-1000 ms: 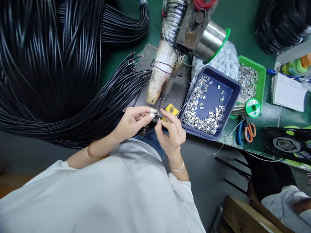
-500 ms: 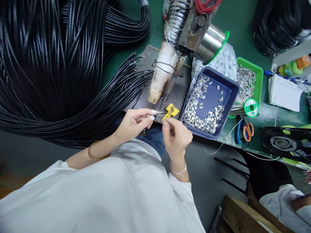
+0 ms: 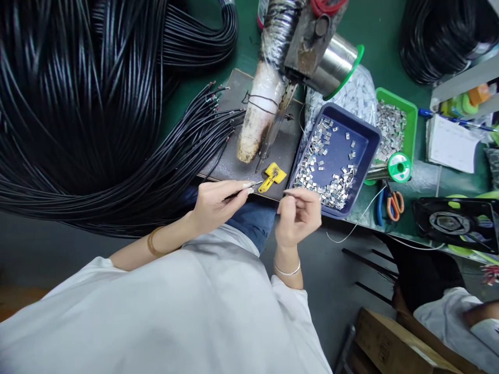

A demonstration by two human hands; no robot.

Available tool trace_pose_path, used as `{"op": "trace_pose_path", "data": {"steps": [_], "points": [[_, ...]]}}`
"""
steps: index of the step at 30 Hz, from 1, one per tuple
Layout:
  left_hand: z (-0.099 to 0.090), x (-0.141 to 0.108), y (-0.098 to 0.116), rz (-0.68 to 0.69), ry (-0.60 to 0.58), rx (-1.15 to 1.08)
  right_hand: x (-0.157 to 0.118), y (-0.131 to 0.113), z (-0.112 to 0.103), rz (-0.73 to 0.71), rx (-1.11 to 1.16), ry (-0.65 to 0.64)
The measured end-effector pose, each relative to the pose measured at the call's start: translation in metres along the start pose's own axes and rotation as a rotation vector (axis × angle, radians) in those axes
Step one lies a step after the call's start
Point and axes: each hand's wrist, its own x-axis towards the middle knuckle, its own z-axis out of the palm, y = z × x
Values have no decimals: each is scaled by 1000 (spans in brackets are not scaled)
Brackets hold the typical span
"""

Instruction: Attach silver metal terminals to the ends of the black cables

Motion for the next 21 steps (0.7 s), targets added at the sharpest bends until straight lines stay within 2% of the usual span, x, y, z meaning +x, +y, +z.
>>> {"op": "trace_pose_path", "data": {"steps": [3, 7, 10, 13, 15, 18, 21], "points": [[0, 2, 0, -24, -4, -24, -1, 0, 2, -68, 12, 34], [-3, 8, 2, -149, -51, -107, -6, 4, 5, -177, -195, -122], [-4, 12, 4, -314, -100, -235, -8, 7, 8, -240, -244, -209], [-2, 15, 4, -517, -145, -406, -9, 9, 11, -246, -243, -198], [-1, 18, 2, -617, -133, -490, -10, 11, 13, -225, -232, -195], [1, 23, 1, -692, -104, -569, -10, 12, 13, -189, -223, -199], [1, 27, 0, -712, -102, -604, -9, 14, 14, -166, -235, -206]]}}
